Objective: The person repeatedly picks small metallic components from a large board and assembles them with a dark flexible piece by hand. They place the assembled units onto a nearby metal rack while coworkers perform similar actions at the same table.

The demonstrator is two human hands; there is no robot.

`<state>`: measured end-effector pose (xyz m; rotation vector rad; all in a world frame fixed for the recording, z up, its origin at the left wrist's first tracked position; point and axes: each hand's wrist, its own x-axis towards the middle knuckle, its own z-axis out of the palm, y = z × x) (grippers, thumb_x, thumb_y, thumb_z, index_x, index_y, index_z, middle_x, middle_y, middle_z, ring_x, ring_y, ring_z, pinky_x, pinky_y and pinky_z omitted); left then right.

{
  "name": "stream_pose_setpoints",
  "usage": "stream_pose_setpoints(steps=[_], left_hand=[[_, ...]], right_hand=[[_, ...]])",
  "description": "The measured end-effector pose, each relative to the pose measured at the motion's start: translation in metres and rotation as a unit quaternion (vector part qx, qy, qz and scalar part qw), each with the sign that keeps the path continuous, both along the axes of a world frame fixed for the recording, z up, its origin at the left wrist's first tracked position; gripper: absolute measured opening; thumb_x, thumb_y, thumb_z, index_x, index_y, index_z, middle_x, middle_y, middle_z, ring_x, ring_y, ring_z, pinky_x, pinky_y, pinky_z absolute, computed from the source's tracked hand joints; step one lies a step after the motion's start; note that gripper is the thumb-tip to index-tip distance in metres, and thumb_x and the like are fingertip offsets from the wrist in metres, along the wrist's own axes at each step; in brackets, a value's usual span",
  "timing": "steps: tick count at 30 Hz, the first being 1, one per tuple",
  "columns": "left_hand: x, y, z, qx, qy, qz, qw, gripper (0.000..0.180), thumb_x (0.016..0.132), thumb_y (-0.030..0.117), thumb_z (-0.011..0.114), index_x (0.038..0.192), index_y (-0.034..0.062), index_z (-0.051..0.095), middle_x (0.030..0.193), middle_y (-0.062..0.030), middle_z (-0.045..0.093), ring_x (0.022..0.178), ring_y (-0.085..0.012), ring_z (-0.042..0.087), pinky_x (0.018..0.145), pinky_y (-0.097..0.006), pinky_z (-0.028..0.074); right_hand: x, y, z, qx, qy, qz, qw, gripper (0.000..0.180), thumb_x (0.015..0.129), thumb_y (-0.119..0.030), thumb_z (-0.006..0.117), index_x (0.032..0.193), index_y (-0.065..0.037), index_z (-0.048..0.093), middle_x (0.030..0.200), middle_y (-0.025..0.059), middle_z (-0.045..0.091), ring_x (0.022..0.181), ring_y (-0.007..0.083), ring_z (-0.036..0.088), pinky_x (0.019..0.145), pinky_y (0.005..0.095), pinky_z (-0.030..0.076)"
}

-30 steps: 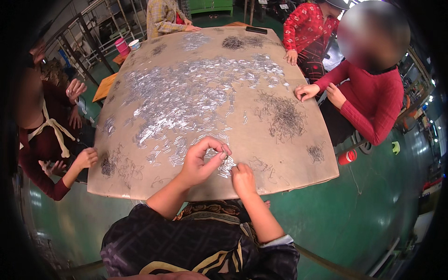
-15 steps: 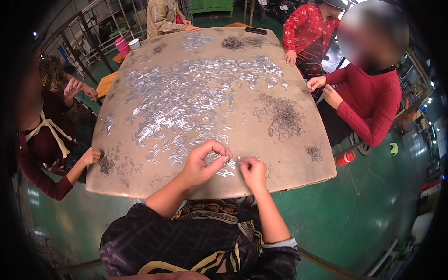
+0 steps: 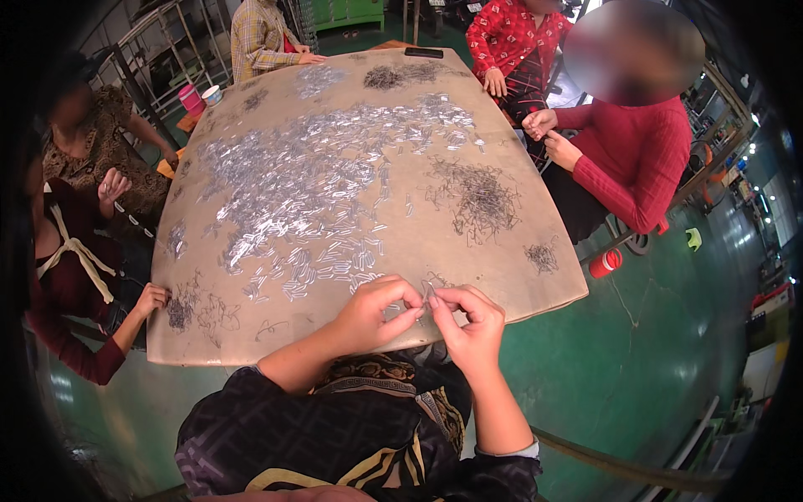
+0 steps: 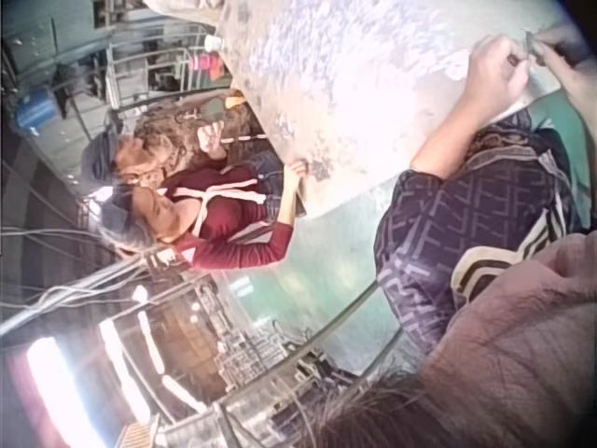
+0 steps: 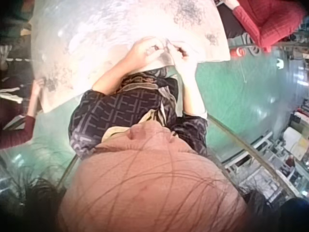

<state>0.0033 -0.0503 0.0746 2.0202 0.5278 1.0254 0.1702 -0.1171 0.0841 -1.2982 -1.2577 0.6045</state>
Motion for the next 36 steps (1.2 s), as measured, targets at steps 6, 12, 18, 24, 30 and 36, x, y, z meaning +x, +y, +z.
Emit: stream_pose_setpoints(steps=[6, 12, 18, 24, 30, 36], left_hand=[[0.011, -0.008, 0.005, -0.013, -0.022, -0.117, 0.993, 0.019, 0.084, 0.008, 0.068, 0.102, 0.0034, 0.064, 0.093, -0.0117, 0.067, 0.087, -0.028, 0.065, 0.075, -0.037, 0.051], [0.007, 0.044, -0.066, 0.047, 0.165, 0.067, 0.983, 0.044, 0.094, 0.03, 0.059, 0.13, 0.0048, 0.055, 0.131, -0.0214, 0.056, 0.124, -0.0367, 0.052, 0.105, -0.045, 0.038], [-0.004, 0.038, -0.141, 0.141, 0.464, 0.092, 0.87, 0.068, 0.095, 0.043, 0.051, 0.151, 0.012, 0.027, 0.157, -0.0196, 0.019, 0.146, -0.0379, 0.014, 0.116, -0.057, 0.013], [-0.023, 0.054, -0.128, 0.006, 0.36, 0.032, 0.933, 0.066, 0.096, 0.044, 0.048, 0.151, 0.0116, 0.029, 0.158, -0.0184, 0.019, 0.147, -0.0362, 0.015, 0.117, -0.055, 0.011], [-0.115, 0.191, -0.147, -0.053, 0.431, 0.439, 0.786, 0.068, 0.096, 0.052, 0.043, 0.149, 0.011, 0.034, 0.158, -0.0147, 0.022, 0.147, -0.0354, 0.016, 0.116, -0.057, 0.012], [-0.092, 0.178, -0.159, 0.045, 0.466, 0.33, 0.82, 0.066, 0.097, 0.054, 0.04, 0.149, 0.0139, 0.034, 0.157, -0.0143, 0.024, 0.147, -0.034, 0.016, 0.116, -0.056, 0.015]], right_hand=[[0.019, -0.032, 0.016, 0.037, 0.006, -0.01, 0.999, 0.01, 0.075, 0.008, 0.07, 0.084, 0.005, 0.069, 0.077, 0.0081, 0.067, 0.07, 0.0146, 0.063, 0.064, 0.0256, 0.048], [0.045, -0.073, 0.03, 0.038, -0.059, -0.019, 0.997, 0.01, 0.073, 0.008, 0.07, 0.083, 0.005, 0.068, 0.077, 0.0099, 0.067, 0.07, 0.0161, 0.064, 0.065, 0.0259, 0.048], [0.063, -0.096, 0.009, -0.01, -0.098, 0.0, 0.995, 0.01, 0.071, 0.007, 0.07, 0.081, 0.003, 0.068, 0.074, 0.0089, 0.067, 0.067, 0.0165, 0.064, 0.064, 0.026, 0.049], [0.062, -0.108, -0.029, -0.06, -0.115, -0.014, 0.991, 0.01, 0.073, 0.008, 0.067, 0.08, 0.002, 0.067, 0.074, 0.0081, 0.066, 0.068, 0.0149, 0.063, 0.064, 0.0262, 0.049], [0.058, -0.105, -0.072, -0.088, -0.122, 0.004, 0.989, 0.012, 0.073, 0.006, 0.07, 0.083, 0.001, 0.068, 0.071, 0.0086, 0.063, 0.064, 0.0158, 0.06, 0.062, 0.0263, 0.049], [0.052, -0.097, -0.104, -0.085, -0.147, 0.049, 0.984, 0.013, 0.075, 0.006, 0.07, 0.087, 0.001, 0.068, 0.07, 0.0087, 0.061, 0.062, 0.0198, 0.059, 0.065, 0.0299, 0.05]])
